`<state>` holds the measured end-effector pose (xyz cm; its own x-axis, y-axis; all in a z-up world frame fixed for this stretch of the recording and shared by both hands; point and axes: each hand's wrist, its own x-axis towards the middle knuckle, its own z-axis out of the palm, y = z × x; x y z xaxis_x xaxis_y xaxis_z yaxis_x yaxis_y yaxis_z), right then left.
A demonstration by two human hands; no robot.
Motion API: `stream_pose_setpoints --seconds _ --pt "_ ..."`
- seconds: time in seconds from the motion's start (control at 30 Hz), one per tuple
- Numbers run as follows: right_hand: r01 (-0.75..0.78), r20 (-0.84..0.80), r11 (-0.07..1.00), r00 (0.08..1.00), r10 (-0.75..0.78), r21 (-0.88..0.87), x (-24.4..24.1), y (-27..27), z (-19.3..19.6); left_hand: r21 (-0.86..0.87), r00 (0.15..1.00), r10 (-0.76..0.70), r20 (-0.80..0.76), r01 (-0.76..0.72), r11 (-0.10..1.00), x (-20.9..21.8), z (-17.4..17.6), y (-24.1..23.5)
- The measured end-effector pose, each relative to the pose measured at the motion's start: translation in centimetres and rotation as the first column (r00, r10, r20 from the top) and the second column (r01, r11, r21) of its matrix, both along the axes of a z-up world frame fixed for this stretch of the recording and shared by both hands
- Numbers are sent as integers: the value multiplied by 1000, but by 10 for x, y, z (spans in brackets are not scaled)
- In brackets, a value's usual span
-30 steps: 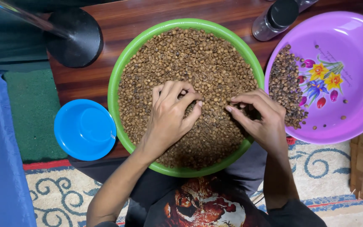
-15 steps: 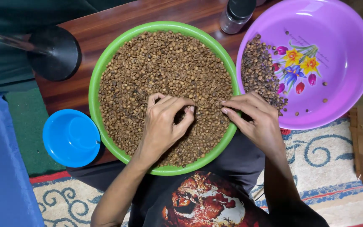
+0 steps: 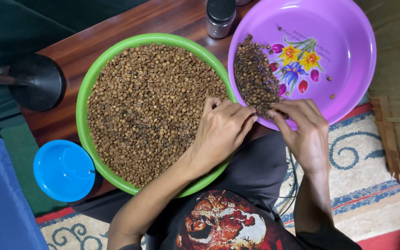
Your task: The person sorts cocoa beans by hand, picking them from a large green bowl and transferring them into a purple bowl. The hands continuously sift through the beans to separate them.
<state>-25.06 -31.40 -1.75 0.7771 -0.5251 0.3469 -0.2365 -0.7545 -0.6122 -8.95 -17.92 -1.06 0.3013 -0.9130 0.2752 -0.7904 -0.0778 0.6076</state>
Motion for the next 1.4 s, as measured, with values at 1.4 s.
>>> stream_pose_setpoints --seconds 1.4 --pt "-397 -237 918 894 381 -23 159 44 16 83 905 399 149 -414 907 90 26 136"
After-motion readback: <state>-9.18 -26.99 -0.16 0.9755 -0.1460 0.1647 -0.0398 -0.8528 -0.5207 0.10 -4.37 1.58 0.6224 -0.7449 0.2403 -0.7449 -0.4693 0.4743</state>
